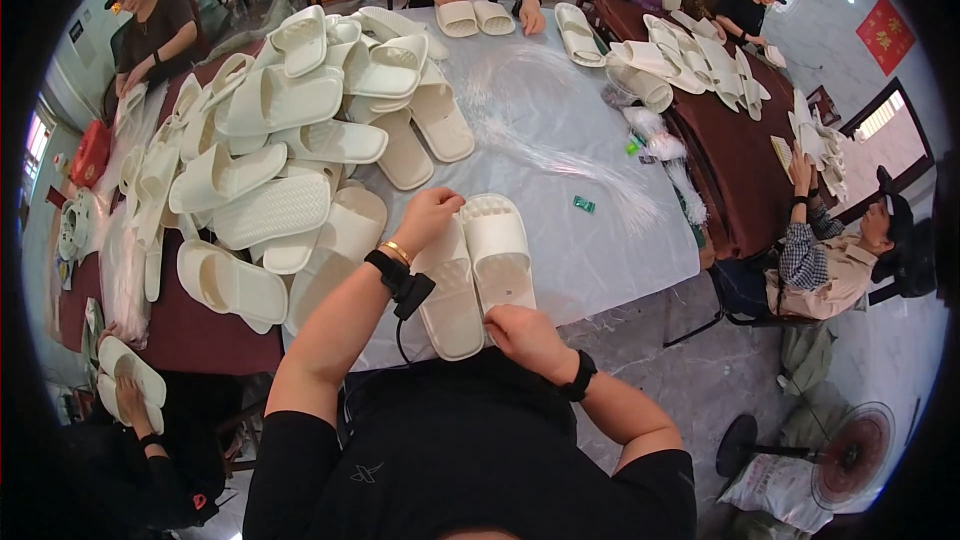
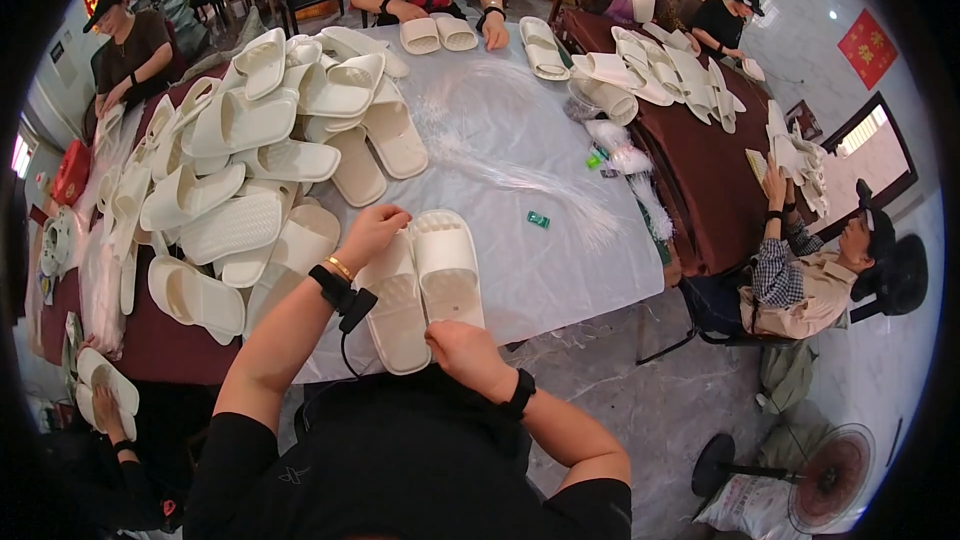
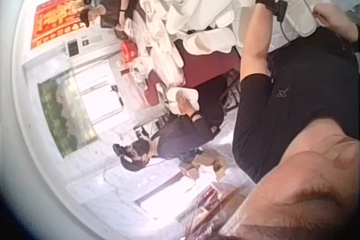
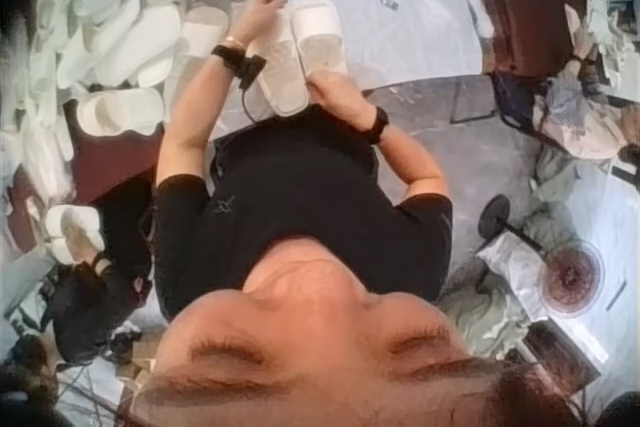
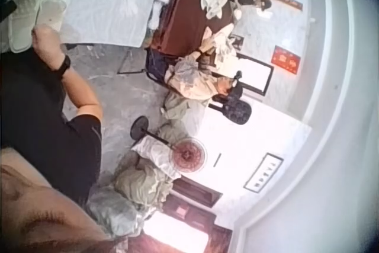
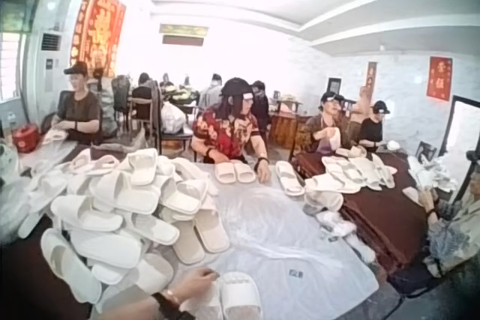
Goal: Manual assembly and threading of white sandal components in a factory setting.
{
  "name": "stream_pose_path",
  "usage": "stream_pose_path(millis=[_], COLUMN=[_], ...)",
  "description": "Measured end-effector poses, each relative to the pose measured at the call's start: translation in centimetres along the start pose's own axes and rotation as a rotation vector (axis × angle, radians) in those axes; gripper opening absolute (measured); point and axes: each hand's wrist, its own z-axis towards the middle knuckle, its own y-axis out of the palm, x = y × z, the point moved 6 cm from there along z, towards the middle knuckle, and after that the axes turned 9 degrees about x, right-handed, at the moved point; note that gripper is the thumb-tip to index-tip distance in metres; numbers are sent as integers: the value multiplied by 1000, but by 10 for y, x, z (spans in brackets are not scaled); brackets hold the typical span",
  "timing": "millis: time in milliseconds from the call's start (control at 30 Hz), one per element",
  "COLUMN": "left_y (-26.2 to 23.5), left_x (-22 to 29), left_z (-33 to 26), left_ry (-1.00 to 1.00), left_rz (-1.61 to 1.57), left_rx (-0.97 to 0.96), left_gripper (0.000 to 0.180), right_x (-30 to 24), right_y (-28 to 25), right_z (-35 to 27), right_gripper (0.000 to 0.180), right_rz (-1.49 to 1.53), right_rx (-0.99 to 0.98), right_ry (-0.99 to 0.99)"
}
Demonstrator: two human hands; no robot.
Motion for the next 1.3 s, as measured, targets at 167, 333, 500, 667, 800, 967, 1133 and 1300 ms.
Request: stream_pose_path(millis=[167, 333, 500, 667, 800, 967, 1133, 1300], left_y=[12, 20, 22, 23, 27, 28, 29, 29], left_x=[-3, 2, 2, -14, -10, -8, -6, -7], left_z=[8, 9, 9, 13, 14, 12, 8, 4], left_ry=[-13, -11, -59, -76, -88, -133, -116, -139], left_rz=[28, 47, 42, -15, -27, -30, -87, -124], left_rx=[-68, -104, -155, -127, -158, -231, -271, -297], left_gripper=[30, 29, 29, 26, 26, 28, 26, 25], right_x=[7, 33, 16, 5, 25, 43, 51, 54], right_y=[11, 9, 2, -5, 2, 14, 20, 33], right_z=[0, 11, -1, -10, -4, 25, 46, 48], right_gripper=[10, 13, 17, 18, 16, 8, 10, 20], right_rz=[-15, -123, -178, -164, -178, -247, -278, -405], right_rx=[-27, 12, -159, -87, 23, 42, 121, 95], right_ry=[-8, 54, 155, 185, 160, 65, -94, -114])
